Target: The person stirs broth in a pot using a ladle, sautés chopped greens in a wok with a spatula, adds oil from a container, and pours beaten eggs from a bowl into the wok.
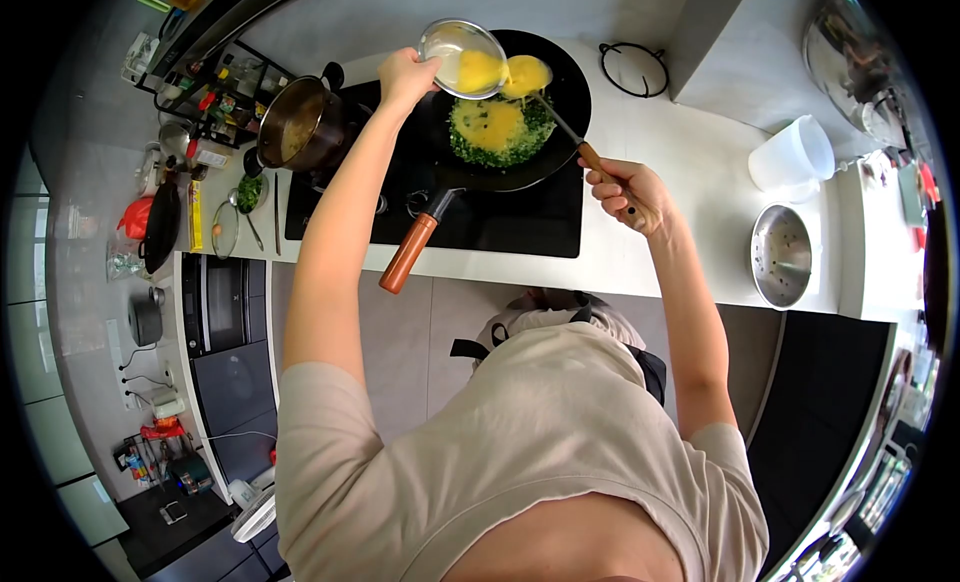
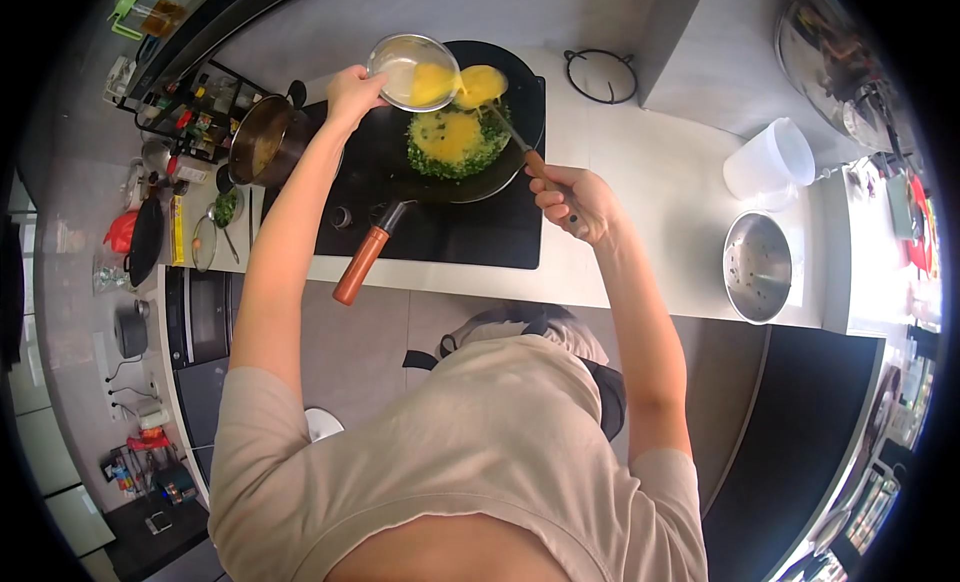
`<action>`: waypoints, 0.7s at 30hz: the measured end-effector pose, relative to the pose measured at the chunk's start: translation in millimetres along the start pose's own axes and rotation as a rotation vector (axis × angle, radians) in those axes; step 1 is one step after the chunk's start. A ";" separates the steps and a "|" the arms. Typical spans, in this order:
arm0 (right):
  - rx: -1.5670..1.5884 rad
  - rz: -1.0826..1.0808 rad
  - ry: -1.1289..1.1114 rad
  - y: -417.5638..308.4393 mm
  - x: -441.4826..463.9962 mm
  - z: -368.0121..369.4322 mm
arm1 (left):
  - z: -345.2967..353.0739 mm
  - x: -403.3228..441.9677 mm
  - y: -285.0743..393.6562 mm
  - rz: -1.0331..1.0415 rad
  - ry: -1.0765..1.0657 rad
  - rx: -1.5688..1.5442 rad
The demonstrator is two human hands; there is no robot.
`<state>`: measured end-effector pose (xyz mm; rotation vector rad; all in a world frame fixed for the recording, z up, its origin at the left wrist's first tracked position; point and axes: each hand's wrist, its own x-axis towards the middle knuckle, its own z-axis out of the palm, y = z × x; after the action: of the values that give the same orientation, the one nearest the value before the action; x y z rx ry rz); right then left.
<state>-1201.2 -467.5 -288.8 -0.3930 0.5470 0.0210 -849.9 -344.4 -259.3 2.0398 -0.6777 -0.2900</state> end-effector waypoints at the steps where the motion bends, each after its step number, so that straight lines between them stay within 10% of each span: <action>1: -0.021 -0.018 0.017 -0.1 -6.1 -1.0 | 4.7 2.0 -2.1 0.007 -0.014 0.000; 21: -0.295 0.207 0.059 24.5 -44.5 10.3 | -42.5 -74.0 -6.0 0.048 -0.110 0.360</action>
<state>-1237.2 -437.2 -266.8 -0.6244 0.6435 0.2923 -889.2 -269.6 -246.1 2.3572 -0.8979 -0.2689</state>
